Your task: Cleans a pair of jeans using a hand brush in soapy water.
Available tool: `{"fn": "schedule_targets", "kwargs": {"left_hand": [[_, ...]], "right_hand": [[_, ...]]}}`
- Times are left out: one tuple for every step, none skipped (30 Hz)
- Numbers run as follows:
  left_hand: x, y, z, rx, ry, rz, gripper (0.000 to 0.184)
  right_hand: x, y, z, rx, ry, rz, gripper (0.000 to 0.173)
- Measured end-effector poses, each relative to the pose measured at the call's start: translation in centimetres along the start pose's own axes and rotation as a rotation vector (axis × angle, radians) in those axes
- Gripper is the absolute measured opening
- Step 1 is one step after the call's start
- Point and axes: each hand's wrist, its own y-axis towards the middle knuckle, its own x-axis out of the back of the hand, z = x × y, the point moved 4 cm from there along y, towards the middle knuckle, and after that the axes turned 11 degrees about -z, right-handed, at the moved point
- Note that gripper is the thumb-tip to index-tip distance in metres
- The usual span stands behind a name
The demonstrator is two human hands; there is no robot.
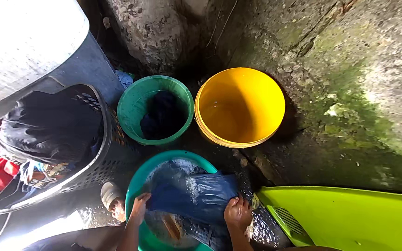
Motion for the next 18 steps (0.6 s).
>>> {"fn": "schedule_targets", "kwargs": {"left_hand": [[1.2,0.7,-0.2,-0.048,0.251,-0.094,0.025],[2.0,0.8,-0.9,-0.102,0.549,-0.165,0.027],[2.2,0.2,-2.0,-0.139,0.789,-0.21,0.029],[1.8,-0.8,-2.8,-0.17,0.937,-0.202,0.031],[0.9,-1.9,-3.1,-0.213,0.998,-0.09,0.032],[-0.7,-3.1,-3.1,-0.254,1.038,0.116,0.033],[-2.7,-4.5,-2.5,-0.287,1.076,0.392,0.033],[-4.9,-6.3,-1.6,-0.308,1.14,0.671,0.033],[-6.9,-8.1,-0.3,-0.342,1.235,0.877,0.032],[-8.2,-9.9,0.6,-0.384,1.349,0.982,0.032],[-8.8,-11.2,1.5,-0.417,1.444,1.01,0.032],[-9.0,-11.7,2.3,-0.432,1.524,0.999,0.035],[-9.0,-11.6,3.4,-0.464,1.579,0.975,0.034],[-8.8,-11.0,4.7,-0.522,1.626,0.942,0.031],[-8.6,-10.1,5.9,-0.594,1.648,0.901,0.029],[-8.5,-9.3,6.7,-0.668,1.639,0.855,0.029],[-8.5,-8.8,6.9,-0.729,1.6,0.811,0.03],[-8.7,-8.7,6.9,-0.806,1.522,0.756,0.03]], "right_hand": [[0.0,0.0,0.0,-0.001,-0.001,0.003,0.053],[0.0,0.0,0.0,0.001,-0.003,-0.003,0.053],[-0.1,0.1,0.0,0.002,-0.005,-0.011,0.053],[0.0,0.1,0.0,0.003,-0.004,-0.022,0.053],[-0.1,0.1,0.0,0.0,-0.005,-0.018,0.053],[-0.1,0.1,0.0,-0.004,-0.009,-0.011,0.053],[-0.1,0.1,0.0,-0.005,-0.014,-0.007,0.054],[-0.1,0.1,0.1,-0.007,-0.015,-0.003,0.054],[-0.1,0.2,0.1,-0.01,-0.019,-0.003,0.053],[-0.1,0.2,0.1,-0.013,-0.021,-0.004,0.053],[0.0,0.1,0.1,-0.015,-0.02,-0.002,0.053],[0.0,0.2,0.1,-0.014,-0.018,-0.002,0.053],[0.0,0.2,0.1,-0.018,-0.02,0.006,0.053],[0.0,0.2,0.0,-0.021,-0.023,0.013,0.053],[0.0,0.1,0.0,-0.021,-0.022,0.012,0.053],[-0.2,0.2,0.0,-0.018,-0.023,0.004,0.053],[-0.3,0.3,0.0,-0.016,-0.026,-0.002,0.053],[-0.3,0.3,-0.1,-0.014,-0.025,-0.005,0.053]]}}
